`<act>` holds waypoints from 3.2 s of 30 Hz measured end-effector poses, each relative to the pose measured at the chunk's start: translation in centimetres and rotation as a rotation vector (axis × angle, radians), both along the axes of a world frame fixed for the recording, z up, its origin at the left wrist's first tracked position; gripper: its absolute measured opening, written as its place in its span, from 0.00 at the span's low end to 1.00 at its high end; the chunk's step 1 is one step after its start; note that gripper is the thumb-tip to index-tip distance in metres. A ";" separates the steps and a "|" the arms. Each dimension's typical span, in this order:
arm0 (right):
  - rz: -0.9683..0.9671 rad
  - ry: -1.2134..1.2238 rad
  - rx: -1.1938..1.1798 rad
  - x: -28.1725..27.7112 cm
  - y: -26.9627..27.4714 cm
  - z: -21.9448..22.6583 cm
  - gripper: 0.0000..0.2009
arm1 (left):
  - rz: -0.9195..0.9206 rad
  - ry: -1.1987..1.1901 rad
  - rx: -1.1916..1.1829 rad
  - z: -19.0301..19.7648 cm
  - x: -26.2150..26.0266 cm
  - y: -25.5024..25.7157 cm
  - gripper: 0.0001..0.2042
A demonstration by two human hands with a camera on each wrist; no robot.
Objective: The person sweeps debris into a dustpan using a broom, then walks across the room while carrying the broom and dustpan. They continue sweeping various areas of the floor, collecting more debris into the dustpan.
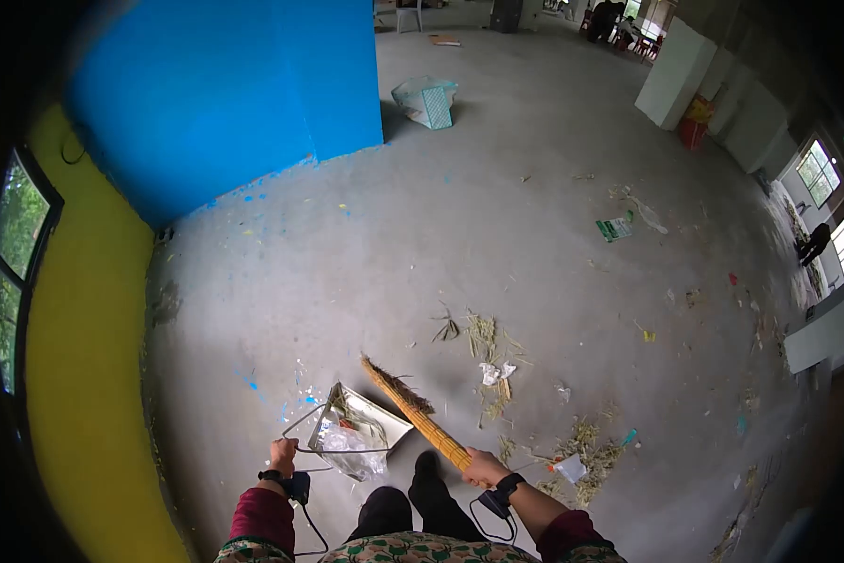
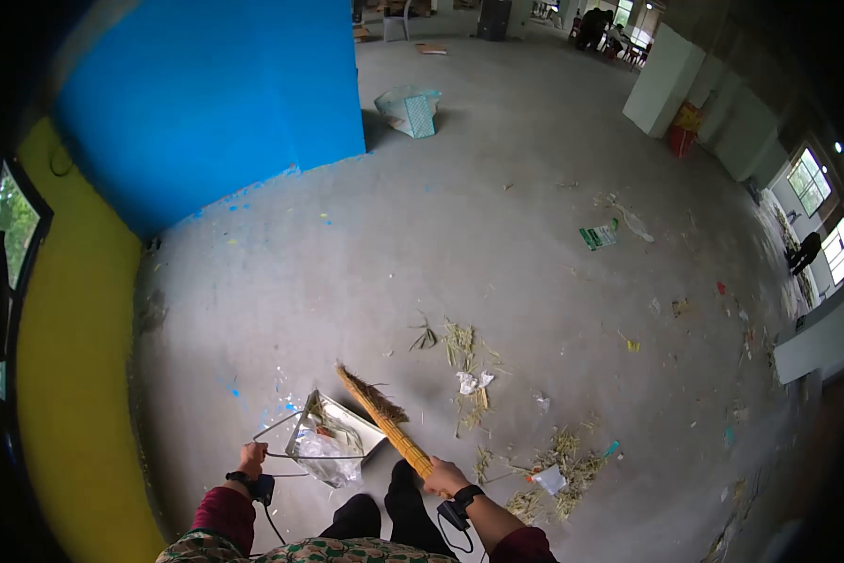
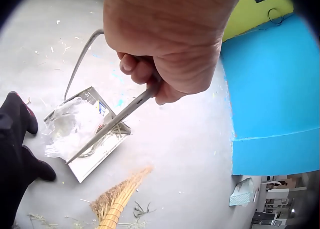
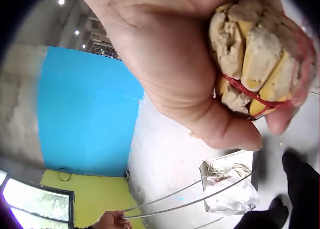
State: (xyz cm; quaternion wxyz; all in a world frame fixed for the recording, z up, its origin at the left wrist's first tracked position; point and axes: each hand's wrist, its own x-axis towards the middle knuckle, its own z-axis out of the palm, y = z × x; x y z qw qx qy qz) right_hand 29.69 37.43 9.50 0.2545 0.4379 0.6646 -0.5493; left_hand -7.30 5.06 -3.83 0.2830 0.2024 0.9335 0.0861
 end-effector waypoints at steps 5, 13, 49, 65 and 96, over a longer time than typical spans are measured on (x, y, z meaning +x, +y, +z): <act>-0.260 0.152 -0.006 -0.9 3.2 2.1 0.28 | 0.712 -0.309 0.446 11.8 1.6 9.0 0.12; -0.512 0.327 -0.186 -1.6 9.4 2.4 0.19 | 0.354 -0.154 0.561 5.9 -2.9 17.5 0.09; -0.307 0.242 -0.350 -8.4 44.1 -4.9 0.30 | 0.530 -0.343 0.403 3.1 -4.4 59.2 0.07; -0.323 -0.033 0.025 -10.1 52.0 -10.3 0.22 | 0.636 -0.440 0.372 6.9 -3.8 67.5 0.04; -0.396 -0.147 -0.325 -21.4 74.6 -2.8 0.10 | 0.406 -0.490 0.298 8.4 -13.7 95.4 0.11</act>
